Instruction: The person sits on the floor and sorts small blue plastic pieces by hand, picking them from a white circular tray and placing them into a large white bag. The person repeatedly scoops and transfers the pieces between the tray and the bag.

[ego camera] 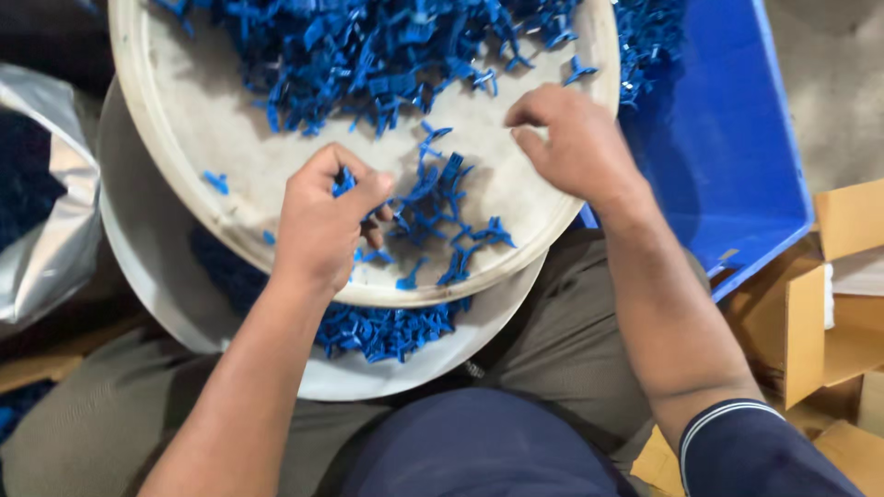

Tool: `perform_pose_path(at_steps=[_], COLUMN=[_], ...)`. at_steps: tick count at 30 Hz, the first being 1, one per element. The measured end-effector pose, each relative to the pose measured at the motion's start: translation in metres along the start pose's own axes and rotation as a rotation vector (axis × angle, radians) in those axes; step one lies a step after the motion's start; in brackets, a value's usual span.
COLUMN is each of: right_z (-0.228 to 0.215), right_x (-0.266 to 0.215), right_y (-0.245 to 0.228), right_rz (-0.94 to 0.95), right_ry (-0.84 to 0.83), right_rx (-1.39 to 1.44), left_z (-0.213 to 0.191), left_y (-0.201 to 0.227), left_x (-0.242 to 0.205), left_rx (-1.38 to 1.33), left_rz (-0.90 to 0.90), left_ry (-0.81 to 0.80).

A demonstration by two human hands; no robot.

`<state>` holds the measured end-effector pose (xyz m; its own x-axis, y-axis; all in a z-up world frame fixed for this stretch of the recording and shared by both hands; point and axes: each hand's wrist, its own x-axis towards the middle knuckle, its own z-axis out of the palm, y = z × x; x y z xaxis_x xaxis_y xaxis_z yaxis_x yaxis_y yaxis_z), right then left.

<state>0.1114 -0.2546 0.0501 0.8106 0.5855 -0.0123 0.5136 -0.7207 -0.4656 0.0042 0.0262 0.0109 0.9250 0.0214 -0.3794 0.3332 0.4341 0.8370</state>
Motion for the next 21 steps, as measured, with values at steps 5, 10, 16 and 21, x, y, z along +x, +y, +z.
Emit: perform_pose_path(at_steps=[5, 10, 16, 21], right_z=[0.011, 0.040, 0.029, 0.025], right_x=[0.001, 0.000, -0.002, 0.004], right_y=[-0.035, -0.065, -0.046, -0.033], right_rz=[0.177, 0.266, 0.226, 0.176], right_ry=[-0.217, -0.243, -0.413, -0.061], right_rx=[-0.127, -0.173, -0.293, -0.078], left_z=[0.013, 0.016, 0.016, 0.016], left_y=[0.014, 0.010, 0.006, 0.005], left_x=[-0.003, -0.003, -0.004, -0.006], left_rx=[-0.009, 0.072, 0.128, 0.160], left_rz=[-0.044, -0.038, -0.035, -0.068], left_ry=[0.083, 0.067, 0.073, 0.088])
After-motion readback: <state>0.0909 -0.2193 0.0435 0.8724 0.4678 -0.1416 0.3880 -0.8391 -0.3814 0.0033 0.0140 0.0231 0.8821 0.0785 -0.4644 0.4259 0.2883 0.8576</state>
